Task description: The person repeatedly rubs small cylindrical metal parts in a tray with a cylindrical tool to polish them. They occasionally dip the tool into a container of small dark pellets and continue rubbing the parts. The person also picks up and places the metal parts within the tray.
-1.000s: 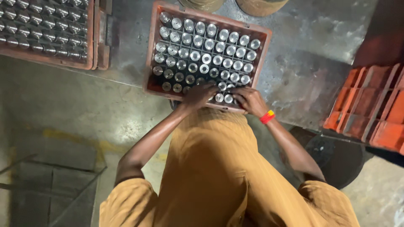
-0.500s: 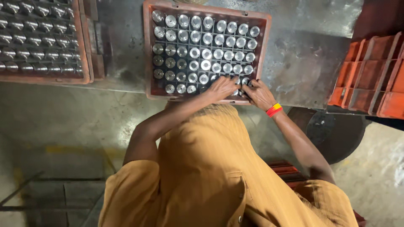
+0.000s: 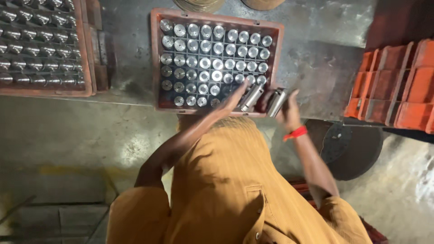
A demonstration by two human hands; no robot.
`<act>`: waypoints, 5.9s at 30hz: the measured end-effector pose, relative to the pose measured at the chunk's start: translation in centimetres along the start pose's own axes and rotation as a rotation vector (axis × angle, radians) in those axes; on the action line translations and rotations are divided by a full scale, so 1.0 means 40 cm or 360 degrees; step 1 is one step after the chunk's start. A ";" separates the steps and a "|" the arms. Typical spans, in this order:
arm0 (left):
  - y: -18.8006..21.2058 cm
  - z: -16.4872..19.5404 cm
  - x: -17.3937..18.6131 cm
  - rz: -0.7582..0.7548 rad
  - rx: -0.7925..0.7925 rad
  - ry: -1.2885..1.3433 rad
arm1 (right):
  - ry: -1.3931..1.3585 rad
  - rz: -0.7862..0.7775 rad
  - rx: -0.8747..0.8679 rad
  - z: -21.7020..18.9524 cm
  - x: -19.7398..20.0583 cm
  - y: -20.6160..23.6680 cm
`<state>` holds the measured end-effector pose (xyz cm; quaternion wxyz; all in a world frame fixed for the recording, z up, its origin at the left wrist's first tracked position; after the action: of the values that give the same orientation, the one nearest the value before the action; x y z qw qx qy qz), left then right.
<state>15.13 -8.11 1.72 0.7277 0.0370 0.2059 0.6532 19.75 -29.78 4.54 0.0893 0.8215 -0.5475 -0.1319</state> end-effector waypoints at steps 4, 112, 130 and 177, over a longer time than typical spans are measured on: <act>0.041 -0.071 0.021 -0.0115 0.0282 -0.0938 | -0.0030 0.0033 -0.0641 0.146 -0.068 0.039; 0.064 0.092 0.439 0.1204 -0.0316 -0.2011 | 0.1797 0.0143 0.0948 -0.032 -0.612 -0.233; 0.079 0.051 0.467 0.0835 0.0003 -0.0693 | 0.0871 0.0152 0.0240 0.050 -0.498 -0.253; 0.050 0.151 0.432 0.1057 -0.0497 -0.1629 | 0.1726 -0.0134 0.0388 -0.019 -0.550 -0.312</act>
<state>16.42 10.16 3.54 0.4893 0.3001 -0.2888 0.7662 22.89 -4.67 4.26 0.2573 0.7973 -0.4010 0.3706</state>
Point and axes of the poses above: each hand's wrist, its own y-axis away from the middle knuckle, its own x-axis out of the back of the hand, z = x × y, the point moved 7 cm from there along -y, towards the middle knuckle
